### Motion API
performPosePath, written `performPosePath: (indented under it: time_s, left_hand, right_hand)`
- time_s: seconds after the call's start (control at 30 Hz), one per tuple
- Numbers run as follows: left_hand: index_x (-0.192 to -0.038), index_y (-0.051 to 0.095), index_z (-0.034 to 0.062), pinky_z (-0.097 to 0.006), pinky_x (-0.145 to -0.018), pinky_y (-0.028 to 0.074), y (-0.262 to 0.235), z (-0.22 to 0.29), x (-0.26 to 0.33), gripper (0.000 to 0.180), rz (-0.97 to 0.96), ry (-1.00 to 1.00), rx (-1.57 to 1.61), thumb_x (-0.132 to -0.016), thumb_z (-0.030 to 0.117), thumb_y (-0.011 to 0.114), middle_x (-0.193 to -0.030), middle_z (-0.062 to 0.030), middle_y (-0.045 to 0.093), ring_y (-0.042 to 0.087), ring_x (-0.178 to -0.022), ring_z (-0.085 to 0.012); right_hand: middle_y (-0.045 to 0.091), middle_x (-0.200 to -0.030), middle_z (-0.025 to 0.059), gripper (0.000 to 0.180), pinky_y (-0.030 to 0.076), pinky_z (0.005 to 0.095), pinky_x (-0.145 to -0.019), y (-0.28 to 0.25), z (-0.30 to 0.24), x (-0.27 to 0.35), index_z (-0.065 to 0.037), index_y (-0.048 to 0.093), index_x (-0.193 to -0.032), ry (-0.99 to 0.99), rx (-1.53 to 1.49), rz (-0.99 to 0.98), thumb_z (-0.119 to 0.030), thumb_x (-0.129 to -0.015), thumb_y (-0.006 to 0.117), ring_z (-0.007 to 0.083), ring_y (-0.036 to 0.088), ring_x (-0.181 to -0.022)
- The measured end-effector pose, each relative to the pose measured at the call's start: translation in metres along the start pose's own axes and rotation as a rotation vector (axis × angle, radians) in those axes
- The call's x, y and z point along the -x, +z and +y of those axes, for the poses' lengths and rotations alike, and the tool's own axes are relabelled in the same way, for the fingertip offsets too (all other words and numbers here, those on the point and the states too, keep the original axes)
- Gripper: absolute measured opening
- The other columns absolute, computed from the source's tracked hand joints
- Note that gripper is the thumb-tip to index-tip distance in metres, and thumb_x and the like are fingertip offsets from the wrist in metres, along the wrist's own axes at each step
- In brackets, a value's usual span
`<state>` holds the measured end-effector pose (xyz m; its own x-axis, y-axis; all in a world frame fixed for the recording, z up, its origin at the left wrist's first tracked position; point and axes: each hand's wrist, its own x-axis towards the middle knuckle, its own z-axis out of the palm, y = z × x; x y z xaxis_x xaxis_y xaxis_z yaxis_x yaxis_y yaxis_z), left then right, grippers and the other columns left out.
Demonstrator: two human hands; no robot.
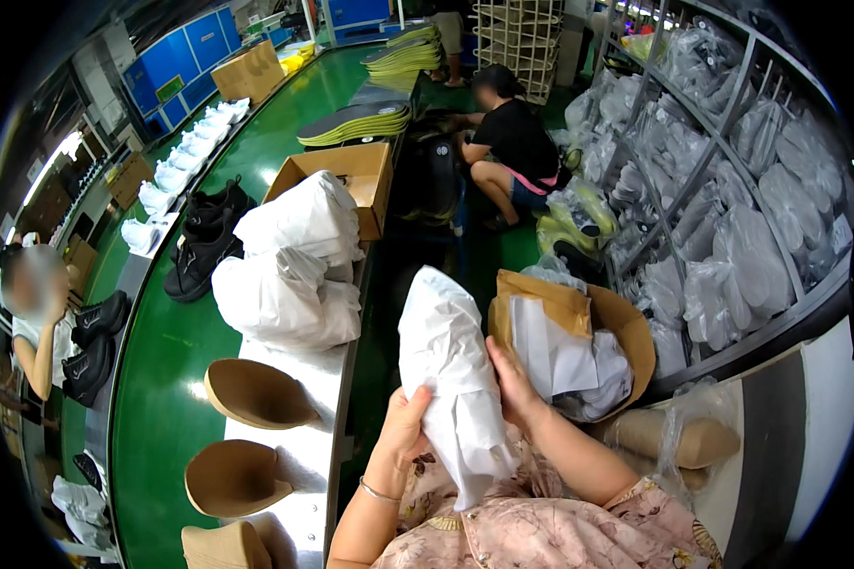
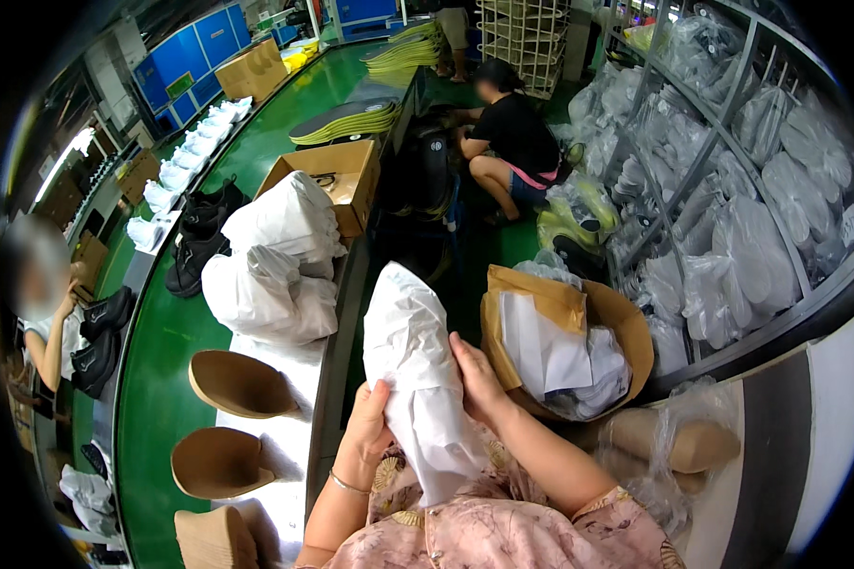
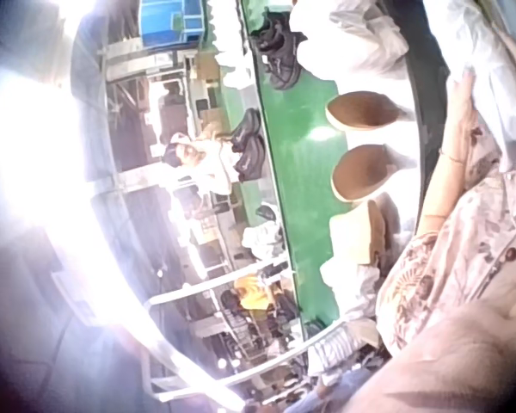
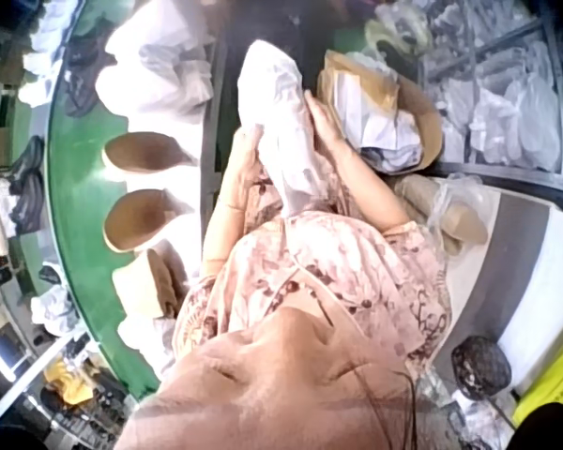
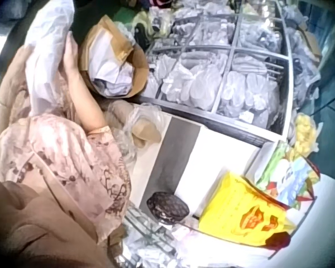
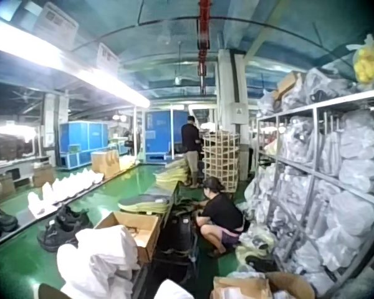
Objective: The person wraps shoe trees in paper, stuffs them into black shoes, and arranges the prepared shoes on a workstation.
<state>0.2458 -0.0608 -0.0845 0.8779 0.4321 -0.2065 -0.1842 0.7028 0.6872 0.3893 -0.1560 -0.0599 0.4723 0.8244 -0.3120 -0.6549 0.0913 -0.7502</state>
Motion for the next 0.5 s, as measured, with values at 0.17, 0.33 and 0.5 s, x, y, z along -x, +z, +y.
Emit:
performPosePath:
  time_s: [0.17,0.33,0.5]
  left_hand:
    - [-0.135,0.029,0.0023,-0.044,-0.097,0.040,0.011,-0.004,-0.005,0.081,-0.023,-0.050,0.350,-0.080,0.056,0.053,-0.131,-0.0161,0.043,0.047,-0.116,-0.0299]
    - [-0.136,0.029,0.0036,-0.043,-0.098,0.039,0.025,0.000,-0.005,0.081,-0.009,-0.026,0.416,-0.083,0.063,0.041,-0.131,-0.0153,0.044,0.047,-0.116,-0.0296]
    - [-0.136,0.030,0.0040,-0.043,-0.099,0.038,0.026,-0.004,-0.003,0.081,0.084,0.002,0.208,-0.083,0.065,0.039,-0.132,-0.0154,0.043,0.045,-0.117,-0.0300]
  right_hand:
    - [0.057,-0.103,0.0066,0.033,0.046,0.0286,-0.082,0.001,0.016,-0.006,-0.005,0.051,-0.111,0.048,-0.252,-0.011,-0.031,-0.096,0.036,0.0151,0.056,-0.091]
    - [0.057,-0.099,0.0068,0.029,0.046,0.0284,-0.082,0.009,0.018,-0.007,-0.003,0.050,-0.108,-0.082,-0.198,0.018,-0.026,-0.097,0.036,0.0148,0.055,-0.089]
    - [0.056,-0.099,0.0062,0.026,0.043,0.0257,-0.082,0.004,0.018,-0.002,-0.002,0.049,-0.110,-0.135,-0.030,0.027,-0.021,-0.096,0.038,0.0128,0.053,-0.091]
